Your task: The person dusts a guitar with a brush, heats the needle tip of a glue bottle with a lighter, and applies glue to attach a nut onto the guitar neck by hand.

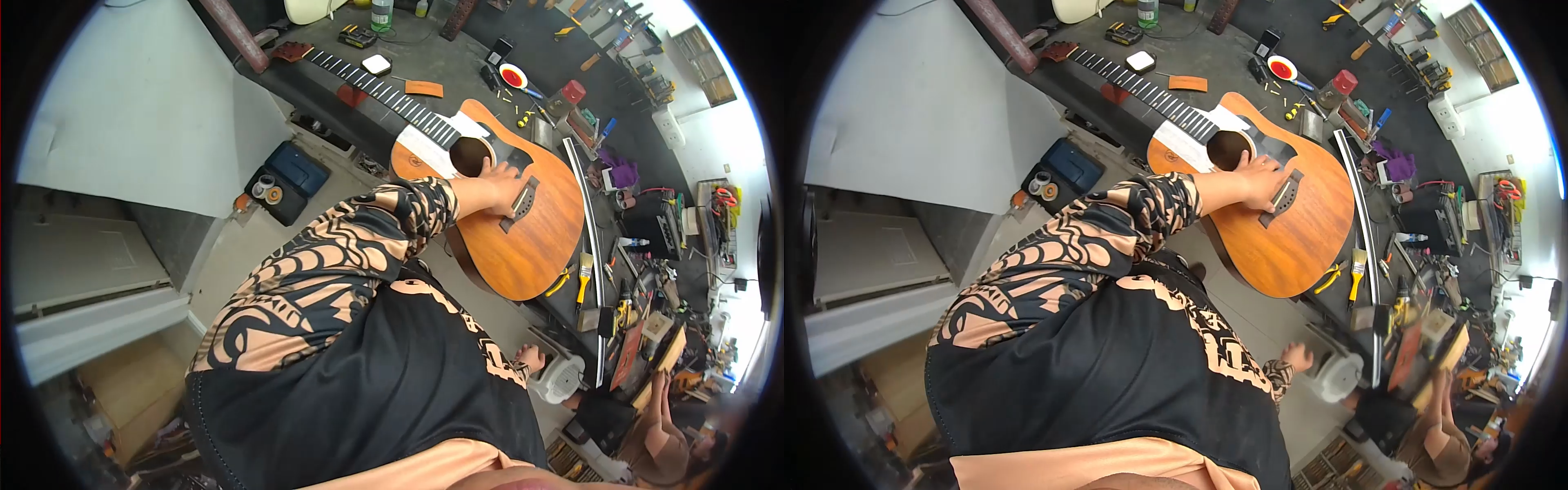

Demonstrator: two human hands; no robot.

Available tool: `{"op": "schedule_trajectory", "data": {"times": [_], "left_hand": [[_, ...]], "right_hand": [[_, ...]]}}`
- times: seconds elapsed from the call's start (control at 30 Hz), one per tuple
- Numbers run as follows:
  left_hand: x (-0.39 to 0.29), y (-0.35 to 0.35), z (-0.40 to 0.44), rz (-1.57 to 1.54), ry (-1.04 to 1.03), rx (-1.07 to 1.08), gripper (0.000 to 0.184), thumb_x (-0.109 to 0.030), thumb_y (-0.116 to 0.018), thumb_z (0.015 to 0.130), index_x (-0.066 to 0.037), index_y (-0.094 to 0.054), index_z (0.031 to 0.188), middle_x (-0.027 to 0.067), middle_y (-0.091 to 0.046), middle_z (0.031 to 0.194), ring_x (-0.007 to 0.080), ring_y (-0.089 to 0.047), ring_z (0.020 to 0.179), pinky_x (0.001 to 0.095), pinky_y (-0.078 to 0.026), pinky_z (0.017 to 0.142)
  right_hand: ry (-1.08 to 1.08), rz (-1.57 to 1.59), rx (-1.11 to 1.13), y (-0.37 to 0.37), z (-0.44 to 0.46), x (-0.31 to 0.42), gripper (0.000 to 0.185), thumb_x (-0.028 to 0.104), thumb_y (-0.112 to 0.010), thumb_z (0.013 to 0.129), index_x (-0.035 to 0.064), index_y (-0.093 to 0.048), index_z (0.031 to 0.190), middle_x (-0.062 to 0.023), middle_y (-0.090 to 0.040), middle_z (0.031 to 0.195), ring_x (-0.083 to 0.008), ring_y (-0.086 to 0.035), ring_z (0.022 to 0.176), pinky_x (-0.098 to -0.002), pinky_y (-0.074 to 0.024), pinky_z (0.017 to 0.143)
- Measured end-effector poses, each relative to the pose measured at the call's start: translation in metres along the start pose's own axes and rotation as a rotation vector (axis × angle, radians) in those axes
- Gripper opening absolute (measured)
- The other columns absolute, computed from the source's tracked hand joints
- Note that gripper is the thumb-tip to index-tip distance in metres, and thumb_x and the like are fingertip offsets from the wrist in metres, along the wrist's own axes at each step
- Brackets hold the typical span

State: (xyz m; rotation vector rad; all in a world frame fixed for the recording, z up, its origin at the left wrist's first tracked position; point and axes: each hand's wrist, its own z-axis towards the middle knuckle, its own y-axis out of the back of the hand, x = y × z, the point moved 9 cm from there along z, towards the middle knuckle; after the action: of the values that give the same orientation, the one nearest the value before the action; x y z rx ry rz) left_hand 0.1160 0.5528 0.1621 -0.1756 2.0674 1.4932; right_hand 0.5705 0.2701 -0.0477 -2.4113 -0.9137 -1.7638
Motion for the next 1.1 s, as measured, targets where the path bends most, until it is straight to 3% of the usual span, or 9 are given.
{"op": "schedule_trajectory", "data": {"times": [0.13, 0.2, 0.27, 0.4, 0.57, 0.73, 0.97, 1.03, 1.1], "left_hand": [[0.02, 0.013, -0.018, -0.092, -0.11, -0.049, 0.084, -0.041, -0.07, 0.082, -0.01, -0.028, 0.148, 0.017, -0.031, 0.149, 0.0364, -0.019, 0.142, 0.0646, -0.012, 0.112], [0.03, 0.024, -0.042, -0.04, -0.263, -0.104, 0.08, -0.041, -0.068, 0.083, -0.011, -0.03, 0.147, 0.0169, -0.031, 0.148, 0.0359, -0.02, 0.142, 0.0642, -0.012, 0.112], [0.055, 0.034, -0.078, -0.078, -0.316, -0.132, 0.078, -0.04, -0.069, 0.083, -0.012, -0.034, 0.146, 0.0173, -0.034, 0.147, 0.0361, -0.023, 0.141, 0.0625, -0.017, 0.111], [0.132, 0.069, -0.141, -0.242, -0.526, -0.438, 0.062, -0.035, -0.073, 0.079, -0.009, -0.054, 0.131, 0.0176, -0.047, 0.137, 0.0367, -0.04, 0.13, 0.0482, -0.032, 0.107], [0.298, 0.157, -0.187, -0.165, -0.236, -0.638, 0.054, -0.024, -0.077, 0.073, -0.007, -0.06, 0.122, 0.0155, -0.059, 0.123, 0.0328, -0.054, 0.116, 0.0417, -0.042, 0.1], [0.429, 0.235, -0.229, 0.267, 0.111, -0.663, 0.054, -0.025, -0.075, 0.077, -0.009, -0.057, 0.125, 0.0139, -0.058, 0.125, 0.0323, -0.054, 0.116, 0.0405, -0.043, 0.099], [0.48, 0.288, -0.217, 0.28, 0.082, -0.542, 0.06, -0.022, -0.074, 0.079, -0.008, -0.052, 0.132, 0.017, -0.055, 0.13, 0.0354, -0.051, 0.121, 0.0408, -0.041, 0.102], [0.487, 0.292, -0.203, 0.268, 0.05, -0.506, 0.062, -0.016, -0.076, 0.077, -0.009, -0.051, 0.134, 0.0167, -0.052, 0.133, 0.0352, -0.048, 0.124, 0.0416, -0.04, 0.103], [0.491, 0.299, -0.185, 0.258, 0.018, -0.492, 0.062, -0.012, -0.076, 0.076, -0.008, -0.051, 0.133, 0.0168, -0.051, 0.133, 0.0355, -0.048, 0.124, 0.0425, -0.039, 0.103]], "right_hand": [[0.014, -0.004, -0.086, 0.026, -0.09, -0.026, 0.065, 0.005, -0.061, 0.08, 0.0098, -0.031, 0.137, -0.0146, -0.059, 0.075, -0.0222, -0.058, 0.052, -0.0322, -0.0406, 0.039], [0.033, -0.308, -0.092, 0.035, -0.122, -0.046, 0.062, 0.006, -0.061, 0.081, 0.007, -0.033, 0.135, -0.0158, -0.062, 0.079, -0.0218, -0.06, 0.056, -0.0317, -0.045, 0.044], [-0.028, -0.409, -0.052, 0.042, -0.15, -0.068, 0.059, 0.007, -0.061, 0.082, 0.0069, -0.035, 0.135, -0.0155, -0.062, 0.081, -0.0219, -0.061, 0.058, -0.0316, -0.0455, 0.045], [-0.145, -0.522, 0.071, 0.038, -0.192, -0.105, 0.054, 0.009, -0.06, 0.083, 0.0065, -0.039, 0.133, -0.0149, -0.063, 0.084, -0.022, -0.062, 0.061, -0.0314, -0.0464, 0.047], [-0.236, -0.624, 0.237, 0.021, -0.203, -0.138, 0.048, 0.011, -0.059, 0.086, 0.0061, -0.043, 0.131, -0.0141, -0.064, 0.089, -0.0222, -0.063, 0.065, -0.0311, -0.0476, 0.05], [-0.277, -0.637, 0.361, -0.018, -0.191, -0.149, 0.043, 0.012, -0.058, 0.088, 0.0057, -0.048, 0.129, -0.0134, -0.065, 0.093, -0.0225, -0.065, 0.069, -0.0309, -0.0488, 0.052], [0.009, -0.5, 0.451, -0.12, -0.178, -0.088, 0.041, 0.015, -0.058, 0.09, 0.0029, -0.053, 0.128, -0.0119, -0.067, 0.099, -0.0204, -0.067, 0.075, -0.0269, -0.0492, 0.053], [0.208, -0.359, 0.498, -0.148, -0.198, -0.055, 0.041, 0.012, -0.057, 0.086, -0.0023, -0.056, 0.125, -0.0181, -0.067, 0.1, -0.0253, -0.068, 0.083, -0.0321, -0.0544, 0.067], [0.179, -0.565, 0.418, -0.152, -0.234, -0.03, 0.044, 0.011, -0.058, 0.084, -0.0025, -0.055, 0.126, -0.0214, -0.067, 0.103, -0.0269, -0.068, 0.086, -0.0346, -0.0537, 0.077]]}}
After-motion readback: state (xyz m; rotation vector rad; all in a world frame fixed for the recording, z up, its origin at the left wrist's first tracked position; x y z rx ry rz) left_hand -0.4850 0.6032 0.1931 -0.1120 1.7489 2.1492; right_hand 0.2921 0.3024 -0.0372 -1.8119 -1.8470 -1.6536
